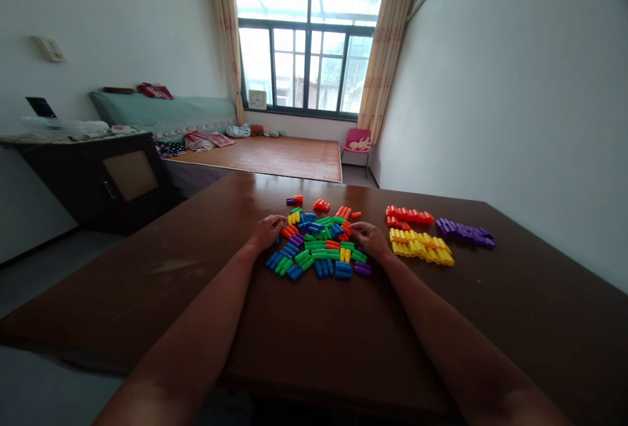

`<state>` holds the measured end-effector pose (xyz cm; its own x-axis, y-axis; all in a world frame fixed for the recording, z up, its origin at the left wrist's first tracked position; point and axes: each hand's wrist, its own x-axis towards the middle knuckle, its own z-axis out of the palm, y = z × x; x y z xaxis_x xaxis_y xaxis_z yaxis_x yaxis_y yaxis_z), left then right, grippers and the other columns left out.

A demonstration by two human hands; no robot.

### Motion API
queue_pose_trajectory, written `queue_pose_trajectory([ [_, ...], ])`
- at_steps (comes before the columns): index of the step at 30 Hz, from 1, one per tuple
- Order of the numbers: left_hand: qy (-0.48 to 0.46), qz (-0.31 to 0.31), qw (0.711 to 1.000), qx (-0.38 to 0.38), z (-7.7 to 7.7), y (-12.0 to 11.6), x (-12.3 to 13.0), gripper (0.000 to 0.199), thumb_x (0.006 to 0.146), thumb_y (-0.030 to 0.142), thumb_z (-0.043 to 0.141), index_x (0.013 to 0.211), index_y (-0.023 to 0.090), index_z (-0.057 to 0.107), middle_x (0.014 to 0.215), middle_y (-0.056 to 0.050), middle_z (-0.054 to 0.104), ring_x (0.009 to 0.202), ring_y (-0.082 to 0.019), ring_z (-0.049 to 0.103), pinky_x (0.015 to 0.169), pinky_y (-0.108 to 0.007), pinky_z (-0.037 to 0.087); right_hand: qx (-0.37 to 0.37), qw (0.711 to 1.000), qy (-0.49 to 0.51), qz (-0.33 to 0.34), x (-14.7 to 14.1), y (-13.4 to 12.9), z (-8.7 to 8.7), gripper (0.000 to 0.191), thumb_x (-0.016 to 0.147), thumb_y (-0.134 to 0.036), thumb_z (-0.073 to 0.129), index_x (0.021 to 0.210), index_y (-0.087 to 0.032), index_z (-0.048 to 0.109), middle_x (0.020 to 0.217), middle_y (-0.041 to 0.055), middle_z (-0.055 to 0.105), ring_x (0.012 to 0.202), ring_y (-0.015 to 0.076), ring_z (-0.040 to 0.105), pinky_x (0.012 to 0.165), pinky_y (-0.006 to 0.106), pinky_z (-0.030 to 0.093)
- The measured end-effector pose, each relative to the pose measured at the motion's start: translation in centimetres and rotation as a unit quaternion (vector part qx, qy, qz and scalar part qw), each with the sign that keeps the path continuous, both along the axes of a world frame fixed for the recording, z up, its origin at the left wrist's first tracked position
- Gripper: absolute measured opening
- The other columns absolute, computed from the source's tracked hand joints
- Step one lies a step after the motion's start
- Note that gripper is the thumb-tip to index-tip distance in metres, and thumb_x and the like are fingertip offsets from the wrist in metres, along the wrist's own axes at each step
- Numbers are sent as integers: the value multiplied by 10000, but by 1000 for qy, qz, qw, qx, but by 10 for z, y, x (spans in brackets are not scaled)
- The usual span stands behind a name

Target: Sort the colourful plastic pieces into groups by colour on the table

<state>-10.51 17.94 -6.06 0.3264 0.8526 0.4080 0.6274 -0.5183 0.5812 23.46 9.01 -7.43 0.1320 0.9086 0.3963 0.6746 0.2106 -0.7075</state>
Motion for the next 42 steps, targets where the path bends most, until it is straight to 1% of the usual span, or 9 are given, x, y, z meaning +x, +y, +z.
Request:
queue_pose_trajectory([
  [8,-2,-6,1000,-7,-4,3,0,343,832,366,469,1009,196,709,1030,-65,702,934,-207,650,841,-295,500,36,993,-101,45,-39,3,11,305,816,-365,591,1085,-251,675,1130,80,648,973,229,574,898,377,441],
  [12,-13,-10,1000,-12,-3,2,1,335,828,364,479,1003,197,711,1027,-65,705,943,-208,648,847,-296,501,5,990,-137,37,-43,3,7,302,761,-347,675,1056,-283,679,951,57,673,929,243,547,841,382,449],
  [20,-6,-22,1000,-2,-5,8,-1,355,831,394,469,1001,201,713,998,-66,708,896,-207,653,817,-298,503,39,999,-12,14,-32,-9,19,267,730,-268,632,995,-240,625,957,34,654,883,195,604,779,327,493],
  [27,-37,-23,998,-39,-2,8,-3,393,788,443,488,1017,212,708,1036,-50,724,964,-222,650,869,-315,494,-4,995,87,42,-19,-19,30,367,695,-384,657,1027,-236,601,978,28,670,834,183,640,736,329,531],
  [31,-23,-13,998,-62,2,9,-4,446,764,508,486,1024,219,703,1066,-41,721,986,-228,645,893,-317,488,66,994,84,-22,44,-38,51,396,723,-405,620,1076,-226,603,988,53,675,861,187,635,744,321,527],
  [34,-14,-11,997,-69,1,12,-5,471,746,532,497,1042,228,699,1075,-33,720,983,-235,646,899,-319,486,129,971,50,-197,138,-71,51,405,754,-405,567,1097,-193,606,1020,97,677,843,198,634,736,329,519],
  [37,-8,-11,998,-64,0,15,-5,478,739,545,492,1020,223,705,1071,-33,721,986,-238,648,891,-313,489,97,916,1,-389,234,-113,24,360,710,-356,568,994,-150,651,1004,140,686,843,226,636,756,354,504],
  [39,-4,-8,998,-55,-1,16,-5,478,744,548,482,1011,221,705,1063,-36,722,982,-237,652,882,-309,492,11,900,-15,-435,277,-135,1,309,670,-348,608,905,-159,675,912,132,707,806,238,648,727,353,499],
  [42,4,-5,999,-48,0,14,-4,475,752,541,472,1022,225,701,1051,-35,724,956,-234,662,859,-308,502,-56,892,-45,-447,302,-147,-23,274,660,-373,638,860,-193,692,882,112,720,809,254,658,708,350,487],
])
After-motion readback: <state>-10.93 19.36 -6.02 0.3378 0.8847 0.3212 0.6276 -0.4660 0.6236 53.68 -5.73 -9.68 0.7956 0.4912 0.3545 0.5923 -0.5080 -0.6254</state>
